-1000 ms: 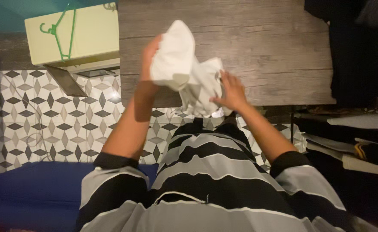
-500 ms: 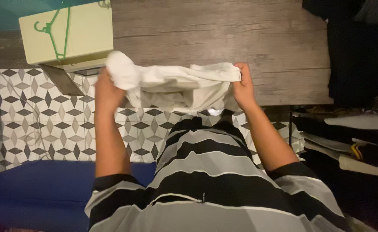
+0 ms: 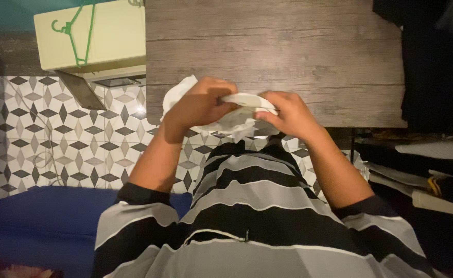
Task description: The person picks up t-shirts from a pile on a table, places each on a plastic hanger, and hangs them on a metal clothing rack. The person repeats this process for several shirts of different colors and designs.
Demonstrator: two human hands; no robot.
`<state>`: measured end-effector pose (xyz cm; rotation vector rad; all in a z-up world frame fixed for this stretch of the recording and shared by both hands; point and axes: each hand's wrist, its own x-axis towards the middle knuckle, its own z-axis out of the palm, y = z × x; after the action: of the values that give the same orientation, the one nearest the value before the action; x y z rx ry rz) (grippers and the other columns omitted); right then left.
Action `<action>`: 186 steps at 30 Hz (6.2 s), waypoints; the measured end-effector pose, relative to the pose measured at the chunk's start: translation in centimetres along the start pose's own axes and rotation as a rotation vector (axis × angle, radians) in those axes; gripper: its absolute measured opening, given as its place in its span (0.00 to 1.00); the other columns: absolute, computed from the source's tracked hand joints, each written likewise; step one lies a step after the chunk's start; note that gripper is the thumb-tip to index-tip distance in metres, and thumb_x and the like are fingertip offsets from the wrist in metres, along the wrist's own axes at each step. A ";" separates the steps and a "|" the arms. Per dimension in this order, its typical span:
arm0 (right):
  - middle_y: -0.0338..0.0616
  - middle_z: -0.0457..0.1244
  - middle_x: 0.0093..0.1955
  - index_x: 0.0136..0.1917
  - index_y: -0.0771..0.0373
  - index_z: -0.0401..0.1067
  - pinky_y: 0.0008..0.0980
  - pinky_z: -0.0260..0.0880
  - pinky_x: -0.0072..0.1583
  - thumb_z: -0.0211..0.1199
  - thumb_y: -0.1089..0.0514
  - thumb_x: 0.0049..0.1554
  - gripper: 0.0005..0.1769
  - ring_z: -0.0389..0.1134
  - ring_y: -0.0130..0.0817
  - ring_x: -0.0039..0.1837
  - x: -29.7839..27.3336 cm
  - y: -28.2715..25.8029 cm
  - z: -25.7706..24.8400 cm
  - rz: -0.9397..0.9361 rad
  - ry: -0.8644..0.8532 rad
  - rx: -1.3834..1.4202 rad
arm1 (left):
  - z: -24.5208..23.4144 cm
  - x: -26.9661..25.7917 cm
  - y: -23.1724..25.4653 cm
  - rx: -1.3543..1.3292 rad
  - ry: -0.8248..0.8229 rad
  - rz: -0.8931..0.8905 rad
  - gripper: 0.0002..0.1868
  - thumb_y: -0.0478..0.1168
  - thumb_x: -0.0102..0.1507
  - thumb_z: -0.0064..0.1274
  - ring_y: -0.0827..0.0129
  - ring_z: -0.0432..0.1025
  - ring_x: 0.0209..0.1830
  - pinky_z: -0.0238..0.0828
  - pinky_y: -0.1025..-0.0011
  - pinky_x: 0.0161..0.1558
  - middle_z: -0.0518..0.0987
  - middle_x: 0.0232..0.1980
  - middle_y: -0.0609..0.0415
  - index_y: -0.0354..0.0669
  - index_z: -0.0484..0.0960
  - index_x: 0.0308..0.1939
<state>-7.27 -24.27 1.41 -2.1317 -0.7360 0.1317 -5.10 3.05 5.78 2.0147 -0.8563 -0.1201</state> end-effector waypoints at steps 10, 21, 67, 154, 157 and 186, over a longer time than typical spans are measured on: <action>0.43 0.67 0.46 0.52 0.63 0.72 0.37 0.68 0.52 0.62 0.65 0.58 0.07 0.68 0.35 0.50 -7.7 13.4 2.5 0.358 0.193 0.128 | -5.4 -1.6 0.7 -0.445 0.283 -0.140 0.09 0.32 0.62 0.59 0.78 0.73 0.39 0.68 0.76 0.42 0.81 0.39 0.61 0.41 0.77 0.45; 0.33 0.61 0.54 0.60 0.59 0.63 0.25 0.63 0.58 0.59 0.71 0.58 0.18 0.62 0.23 0.56 -12.9 12.8 -8.3 0.248 0.418 0.632 | -1.2 -1.8 -8.0 -0.316 0.086 -0.530 0.08 0.38 0.65 0.59 0.72 0.71 0.44 0.70 0.71 0.46 0.79 0.44 0.55 0.42 0.78 0.44; 0.37 0.67 0.49 0.57 0.62 0.69 0.27 0.68 0.54 0.55 0.69 0.64 0.09 0.68 0.25 0.50 -12.2 9.8 -11.2 0.439 0.830 0.746 | -2.4 0.1 -4.3 -0.444 -0.193 -0.121 0.09 0.40 0.69 0.56 0.76 0.67 0.41 0.63 0.77 0.45 0.74 0.40 0.62 0.38 0.77 0.41; 0.61 0.49 0.82 0.78 0.60 0.64 0.66 0.43 0.77 0.61 0.45 0.66 0.32 0.45 0.66 0.82 12.8 40.0 -8.7 0.169 0.133 -0.591 | 11.0 11.3 -29.3 0.790 0.502 -1.041 0.34 0.54 0.71 0.48 0.38 0.43 0.80 0.38 0.39 0.73 0.54 0.80 0.36 0.42 0.63 0.76; 0.59 0.44 0.85 0.80 0.55 0.62 0.72 0.32 0.76 0.54 0.36 0.66 0.36 0.35 0.71 0.83 12.5 38.5 -6.9 0.249 -0.003 -0.613 | 10.0 6.9 -28.9 0.653 0.546 -1.248 0.38 0.58 0.72 0.40 0.39 0.35 0.83 0.29 0.41 0.77 0.46 0.84 0.38 0.42 0.54 0.81; 0.53 0.65 0.67 0.61 0.62 0.74 0.54 0.62 0.69 0.63 0.63 0.54 0.20 0.62 0.55 0.70 15.9 24.6 6.2 0.032 0.308 -0.382 | 4.7 -2.0 -29.4 0.559 0.344 -0.960 0.36 0.59 0.65 0.47 0.42 0.54 0.76 0.45 0.26 0.63 0.64 0.75 0.39 0.43 0.68 0.71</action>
<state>14.94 -22.57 -18.56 -2.4480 -0.5775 -0.3401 6.87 10.95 -20.39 2.7084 0.3956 -0.0655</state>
